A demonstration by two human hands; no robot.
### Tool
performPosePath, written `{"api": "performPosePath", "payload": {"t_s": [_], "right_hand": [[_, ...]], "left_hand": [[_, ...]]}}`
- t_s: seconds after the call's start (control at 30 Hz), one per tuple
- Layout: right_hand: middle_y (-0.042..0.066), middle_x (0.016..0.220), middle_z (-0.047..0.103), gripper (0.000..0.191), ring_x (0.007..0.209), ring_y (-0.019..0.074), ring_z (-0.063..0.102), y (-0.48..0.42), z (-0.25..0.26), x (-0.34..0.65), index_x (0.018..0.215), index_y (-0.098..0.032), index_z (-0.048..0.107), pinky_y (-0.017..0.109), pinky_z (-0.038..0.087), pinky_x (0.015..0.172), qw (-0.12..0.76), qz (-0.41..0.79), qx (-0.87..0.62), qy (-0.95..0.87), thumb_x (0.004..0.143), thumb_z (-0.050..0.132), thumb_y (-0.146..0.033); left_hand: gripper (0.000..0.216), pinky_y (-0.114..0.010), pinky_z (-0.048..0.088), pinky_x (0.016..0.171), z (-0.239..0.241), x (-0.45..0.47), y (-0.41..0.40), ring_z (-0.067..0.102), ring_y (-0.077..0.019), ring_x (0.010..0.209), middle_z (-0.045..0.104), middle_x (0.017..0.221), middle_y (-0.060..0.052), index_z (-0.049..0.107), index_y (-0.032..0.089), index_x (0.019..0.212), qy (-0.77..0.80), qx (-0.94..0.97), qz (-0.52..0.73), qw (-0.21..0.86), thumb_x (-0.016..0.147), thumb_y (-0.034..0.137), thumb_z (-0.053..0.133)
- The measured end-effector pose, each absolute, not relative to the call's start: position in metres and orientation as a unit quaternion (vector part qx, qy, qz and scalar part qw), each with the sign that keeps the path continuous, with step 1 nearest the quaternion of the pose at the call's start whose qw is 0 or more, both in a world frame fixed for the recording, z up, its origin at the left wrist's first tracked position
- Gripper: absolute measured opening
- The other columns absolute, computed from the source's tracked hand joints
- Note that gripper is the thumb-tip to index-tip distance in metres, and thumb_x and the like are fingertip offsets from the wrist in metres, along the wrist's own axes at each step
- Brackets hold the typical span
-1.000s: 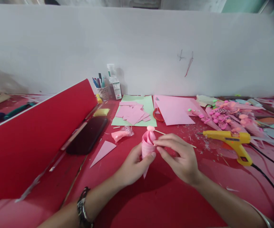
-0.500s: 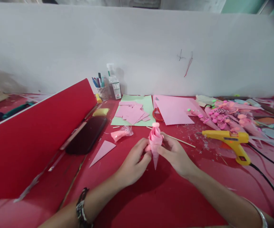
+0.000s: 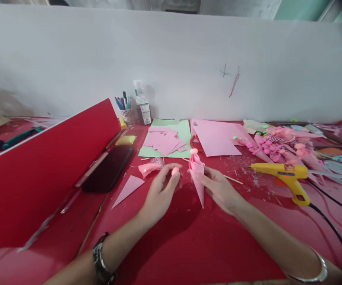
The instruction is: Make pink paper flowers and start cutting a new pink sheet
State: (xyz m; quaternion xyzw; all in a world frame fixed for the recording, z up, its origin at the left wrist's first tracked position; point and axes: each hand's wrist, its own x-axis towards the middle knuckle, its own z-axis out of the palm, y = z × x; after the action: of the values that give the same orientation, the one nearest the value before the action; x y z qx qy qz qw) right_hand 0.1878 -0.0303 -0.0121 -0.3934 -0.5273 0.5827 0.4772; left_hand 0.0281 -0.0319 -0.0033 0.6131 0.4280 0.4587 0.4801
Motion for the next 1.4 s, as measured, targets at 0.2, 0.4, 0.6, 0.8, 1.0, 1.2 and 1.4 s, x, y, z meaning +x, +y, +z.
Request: {"api": "performPosePath", "payload": {"t_s": [0.2,0.4,0.6,0.8,1.0,1.2,1.4], "right_hand": [[-0.001,0.054,0.05,0.033,0.051,0.0109,0.043,-0.027,-0.017,0.193,0.061,-0.016,0.055,0.023,0.027,0.048,0.298,0.306,-0.582,-0.692,0.076,0.048,-0.046],[-0.002,0.039,0.037,0.052,0.039,0.0098,0.033,-0.027,-0.016,0.2,0.043,-0.018,0.041,0.024,0.017,0.043,0.186,0.107,-0.654,-0.725,0.077,0.038,-0.056],[-0.001,0.061,0.054,0.02,0.055,0.0102,0.048,-0.036,-0.002,0.192,0.078,-0.018,0.057,0.021,0.034,0.051,0.408,0.161,-0.515,-0.736,0.081,0.046,-0.035],[0.002,0.082,0.061,0.014,0.075,0.0133,0.056,-0.041,-0.002,0.184,0.085,-0.022,0.065,0.025,0.043,0.068,0.443,0.26,-0.408,-0.755,0.079,0.054,-0.029],[0.003,0.081,0.058,0.011,0.077,0.0151,0.054,-0.043,-0.001,0.182,0.083,-0.022,0.063,0.028,0.042,0.071,0.445,0.277,-0.381,-0.762,0.079,0.052,-0.022],[0.002,0.081,0.056,0.011,0.075,0.0134,0.052,-0.048,0.0,0.176,0.082,-0.02,0.058,0.025,0.041,0.068,0.444,0.304,-0.38,-0.753,0.079,0.049,-0.014],[-0.003,0.066,0.051,0.01,0.061,0.0082,0.048,-0.035,-0.001,0.188,0.074,-0.02,0.052,0.021,0.041,0.061,0.614,0.449,-0.384,-0.524,0.082,0.048,-0.024]], "left_hand": [[0.033,-0.02,0.025,0.045,-0.008,0.025,-0.028,0.026,-0.007,0.046,0.03,0.054,0.006,0.044,0.017,0.073,0.392,0.553,0.491,0.547,0.088,0.041,0.027],[0.018,-0.022,0.037,0.059,-0.007,0.028,-0.032,0.042,-0.0084,0.058,0.045,0.065,0.004,0.048,0.018,0.094,0.369,0.616,0.432,0.546,0.085,0.032,0.041],[0.04,-0.031,0.042,0.082,-0.002,0.028,-0.039,0.053,-0.0155,0.088,0.057,0.099,-0.005,0.036,0.02,0.124,0.384,0.663,0.365,0.529,0.085,0.031,0.039],[0.04,-0.033,0.028,0.102,-0.007,0.025,-0.043,0.032,-0.02,0.124,0.037,0.134,-0.004,0.036,0.024,0.127,0.354,0.694,0.362,0.512,0.088,0.03,0.032],[0.035,-0.031,0.032,0.099,-0.007,0.028,-0.044,0.038,-0.0186,0.119,0.045,0.129,-0.003,0.042,0.025,0.123,0.358,0.689,0.381,0.502,0.088,0.03,0.034],[0.031,-0.028,0.037,0.092,-0.004,0.03,-0.04,0.046,-0.0174,0.11,0.052,0.118,-0.005,0.048,0.022,0.115,0.327,0.686,0.389,0.52,0.088,0.029,0.037],[0.034,-0.022,0.042,0.063,-0.012,0.028,-0.033,0.05,-0.0105,0.065,0.055,0.075,0.0,0.045,0.021,0.118,0.377,0.682,0.356,0.516,0.089,0.027,0.03]]}}
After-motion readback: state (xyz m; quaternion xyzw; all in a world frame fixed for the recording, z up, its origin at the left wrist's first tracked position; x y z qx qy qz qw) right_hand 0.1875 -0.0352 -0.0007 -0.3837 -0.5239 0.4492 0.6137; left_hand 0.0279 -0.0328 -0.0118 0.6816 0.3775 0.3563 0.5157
